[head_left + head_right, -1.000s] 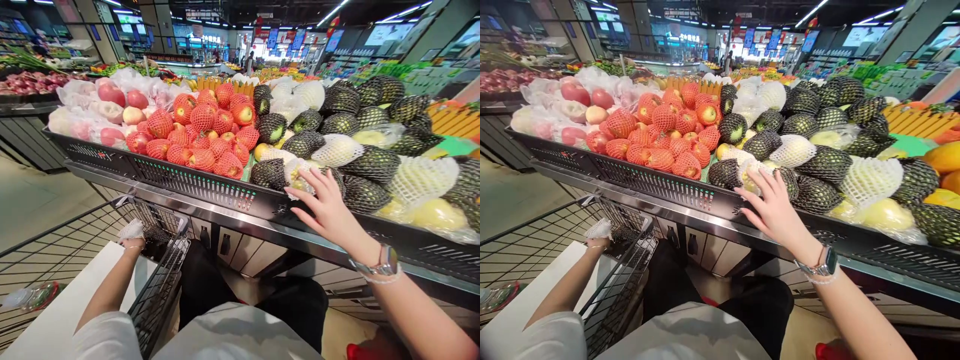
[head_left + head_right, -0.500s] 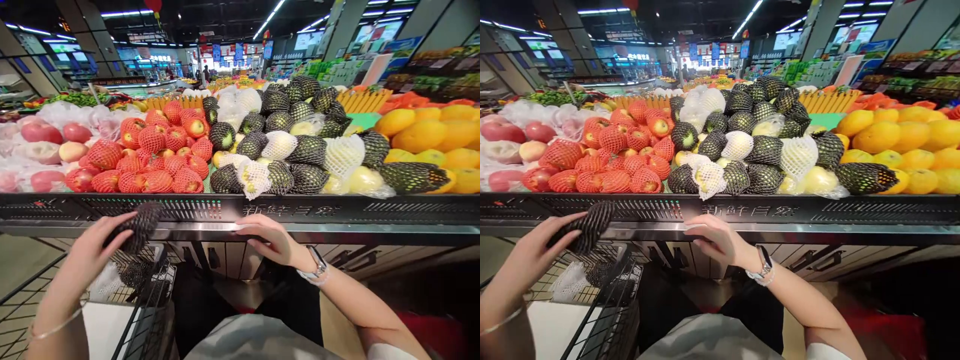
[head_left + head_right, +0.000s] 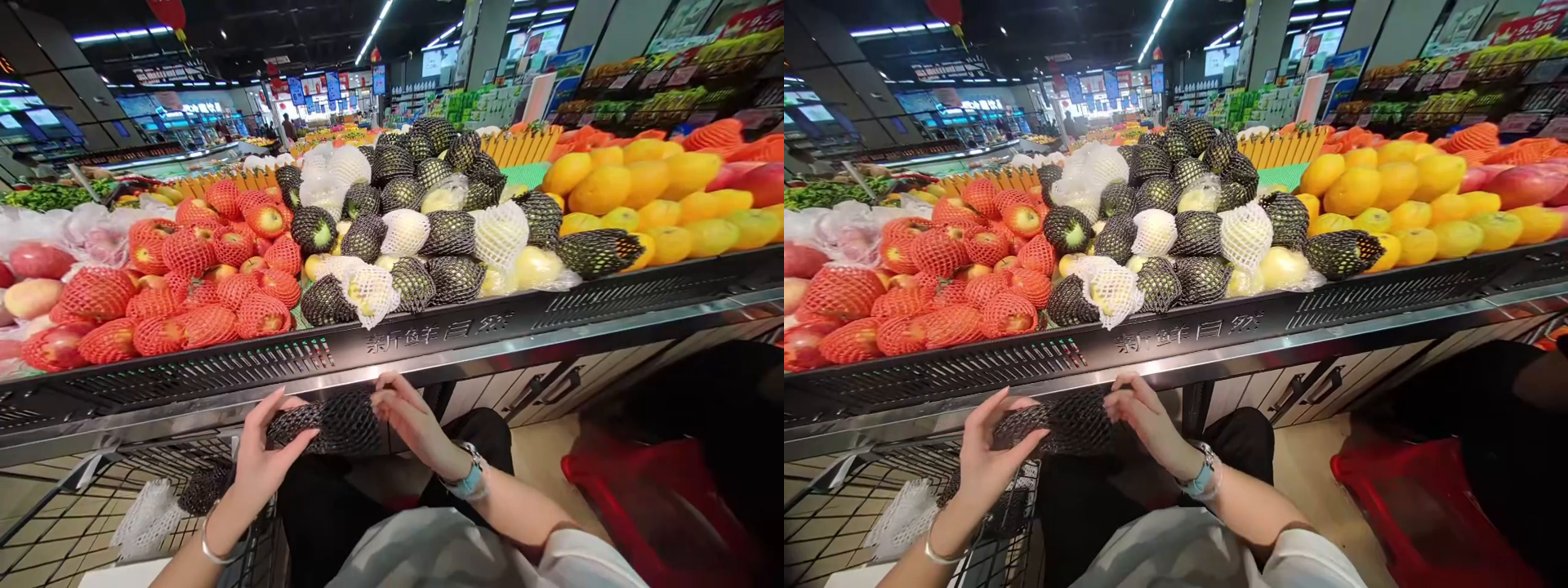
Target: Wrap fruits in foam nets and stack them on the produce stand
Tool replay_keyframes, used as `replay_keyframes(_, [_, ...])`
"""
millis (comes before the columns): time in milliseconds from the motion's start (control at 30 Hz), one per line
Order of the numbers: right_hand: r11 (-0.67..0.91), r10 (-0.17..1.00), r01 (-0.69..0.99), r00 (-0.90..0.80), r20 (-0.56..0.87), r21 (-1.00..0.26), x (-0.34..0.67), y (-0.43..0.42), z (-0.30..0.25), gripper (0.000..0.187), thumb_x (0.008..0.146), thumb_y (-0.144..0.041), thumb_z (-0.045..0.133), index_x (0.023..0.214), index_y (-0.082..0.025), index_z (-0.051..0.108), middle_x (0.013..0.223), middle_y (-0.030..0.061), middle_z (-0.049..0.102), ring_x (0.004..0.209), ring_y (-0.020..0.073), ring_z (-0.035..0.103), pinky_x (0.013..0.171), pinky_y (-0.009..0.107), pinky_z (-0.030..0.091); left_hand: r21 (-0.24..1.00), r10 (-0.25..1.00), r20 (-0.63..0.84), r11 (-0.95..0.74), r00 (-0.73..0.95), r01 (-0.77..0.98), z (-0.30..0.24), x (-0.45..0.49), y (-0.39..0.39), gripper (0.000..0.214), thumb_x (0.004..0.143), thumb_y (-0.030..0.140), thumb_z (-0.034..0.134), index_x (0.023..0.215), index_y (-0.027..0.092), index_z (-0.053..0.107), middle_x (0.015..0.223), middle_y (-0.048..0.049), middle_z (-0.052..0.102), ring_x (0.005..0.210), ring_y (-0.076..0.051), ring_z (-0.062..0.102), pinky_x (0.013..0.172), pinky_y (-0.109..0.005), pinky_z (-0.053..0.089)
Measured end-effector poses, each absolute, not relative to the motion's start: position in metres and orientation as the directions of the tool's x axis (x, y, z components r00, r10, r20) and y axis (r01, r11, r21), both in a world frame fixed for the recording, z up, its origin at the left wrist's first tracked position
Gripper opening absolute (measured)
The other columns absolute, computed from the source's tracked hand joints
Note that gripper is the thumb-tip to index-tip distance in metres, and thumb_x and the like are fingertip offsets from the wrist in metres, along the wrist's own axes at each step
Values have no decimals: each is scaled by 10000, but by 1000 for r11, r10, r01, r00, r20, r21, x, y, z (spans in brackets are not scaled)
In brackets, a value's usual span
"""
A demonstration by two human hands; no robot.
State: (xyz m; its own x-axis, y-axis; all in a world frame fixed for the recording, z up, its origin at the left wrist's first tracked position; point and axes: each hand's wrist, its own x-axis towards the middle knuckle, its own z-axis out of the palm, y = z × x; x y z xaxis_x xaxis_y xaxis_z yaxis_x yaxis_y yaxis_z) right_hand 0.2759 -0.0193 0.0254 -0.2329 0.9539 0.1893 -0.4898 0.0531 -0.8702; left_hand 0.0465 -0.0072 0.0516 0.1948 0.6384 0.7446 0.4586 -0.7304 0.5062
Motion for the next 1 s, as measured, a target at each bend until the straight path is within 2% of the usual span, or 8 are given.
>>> replay_keyframes(133, [-85,922,-367,-380,66,-926,265,-21,1,285,804,-443,699,829,-187,577,553,-73,496,451,62,407,449,200,300,494,714,549,-696,434,521,45,47,-4,421,881,293,661,1286,290,546,1067,-37,689,961,-173,675,859,-279,554])
replay_keyframes(233, [17,977,-311,-195,82,-950,267,-22,-4,287,735,-371,772,858,-185,591,658,-31,624,589,96,541,577,224,397,434,690,362,-720,626,542,44,49,-2,297,953,223,538,1239,283,590,1125,-49,673,1047,-191,633,914,-314,526])
replay_keyframes(367, [42,994,-427,-70,79,-903,274,-20,-6,343,756,-392,750,936,-230,508,779,-4,682,739,142,617,687,260,464,373,691,324,-721,646,584,41,56,-3,387,978,151,446,1345,261,501,1143,-73,649,1038,-195,611,918,-342,514])
replay_keyframes(500, [-23,999,-545,-40,-2,-838,267,-27,-12,362,740,-337,762,954,-260,479,847,-34,609,700,100,546,651,211,453,390,688,494,-721,531,572,27,61,-4,437,947,150,522,1364,264,460,1120,-75,641,1035,-191,617,911,-345,526])
replay_keyframes(600, [-80,994,-699,-3,-108,-710,254,-35,-19,333,731,-337,753,890,-266,469,831,-49,511,705,90,498,674,193,452,464,672,685,-701,283,542,14,61,-1,500,864,206,672,1320,276,480,1106,-66,620,1018,-195,630,874,-344,549])
replay_keyframes(667, [-125,992,-708,-80,-97,-695,247,-39,-23,320,735,-360,747,805,-243,457,766,-50,453,671,93,453,654,195,429,564,696,705,-667,136,486,9,60,2,519,803,247,746,1266,272,512,1071,-50,606,947,-175,649,797,-299,566])
replay_keyframes(867, [-2,946,-431,-292,137,-902,246,-38,-19,330,774,-494,708,809,-214,536,738,-24,486,687,123,431,653,247,385,759,776,631,-621,17,193,17,58,9,248,754,231,788,884,219,577,841,17,602,800,-141,663,732,-257,554])
replay_keyframes(1000, [303,874,-120,-360,326,-945,250,-37,-12,425,943,-475,504,624,-197,461,667,-12,462,697,145,416,710,299,381,729,778,627,-600,28,330,19,51,16,134,779,274,758,817,209,646,927,-25,625,921,-195,641,832,-349,523])
